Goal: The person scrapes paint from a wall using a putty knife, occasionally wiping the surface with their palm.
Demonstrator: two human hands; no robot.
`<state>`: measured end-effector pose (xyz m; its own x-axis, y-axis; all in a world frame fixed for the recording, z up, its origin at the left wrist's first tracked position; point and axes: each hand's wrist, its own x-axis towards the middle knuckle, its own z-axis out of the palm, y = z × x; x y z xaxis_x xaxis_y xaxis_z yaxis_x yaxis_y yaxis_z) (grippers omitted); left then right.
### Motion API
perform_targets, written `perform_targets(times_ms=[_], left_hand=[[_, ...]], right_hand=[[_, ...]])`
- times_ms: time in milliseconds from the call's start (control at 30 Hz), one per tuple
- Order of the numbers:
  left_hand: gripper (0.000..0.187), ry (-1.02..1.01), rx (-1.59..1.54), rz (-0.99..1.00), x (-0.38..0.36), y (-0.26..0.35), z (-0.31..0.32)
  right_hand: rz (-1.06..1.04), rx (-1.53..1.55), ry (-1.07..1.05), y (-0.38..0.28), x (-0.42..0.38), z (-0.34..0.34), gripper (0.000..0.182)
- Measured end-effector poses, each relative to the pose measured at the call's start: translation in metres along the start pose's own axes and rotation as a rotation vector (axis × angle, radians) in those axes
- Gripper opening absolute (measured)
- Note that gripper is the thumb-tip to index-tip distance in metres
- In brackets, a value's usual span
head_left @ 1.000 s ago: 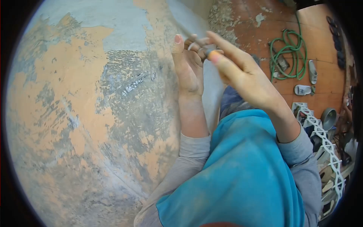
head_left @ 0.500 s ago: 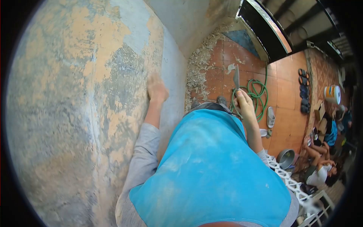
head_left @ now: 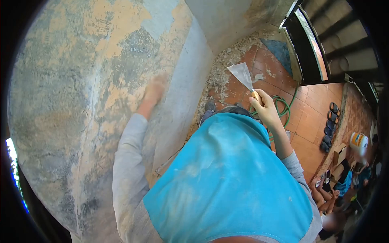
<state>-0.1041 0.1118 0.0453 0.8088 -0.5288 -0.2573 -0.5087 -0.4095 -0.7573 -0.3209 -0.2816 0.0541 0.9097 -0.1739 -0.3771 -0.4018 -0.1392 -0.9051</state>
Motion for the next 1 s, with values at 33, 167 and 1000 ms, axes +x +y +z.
perform_targets(times_ms=[33, 167, 1000], left_hand=[[0.061, -0.023, -0.226, 0.032, -0.011, 0.004, -0.01], [0.058, 0.345, -0.462, -0.381, -0.014, -0.07, -0.08], [0.036, 0.465, -0.77, 0.435, 0.031, 0.119, -0.053]], right_hand=[[-0.026, -0.027, -0.003, 0.002, -0.002, -0.004, 0.028], [0.06, 0.062, 0.081, 0.02, -0.015, -0.013, 0.025], [-0.736, -0.197, 0.502, -0.087, -0.11, 0.204, 0.032]])
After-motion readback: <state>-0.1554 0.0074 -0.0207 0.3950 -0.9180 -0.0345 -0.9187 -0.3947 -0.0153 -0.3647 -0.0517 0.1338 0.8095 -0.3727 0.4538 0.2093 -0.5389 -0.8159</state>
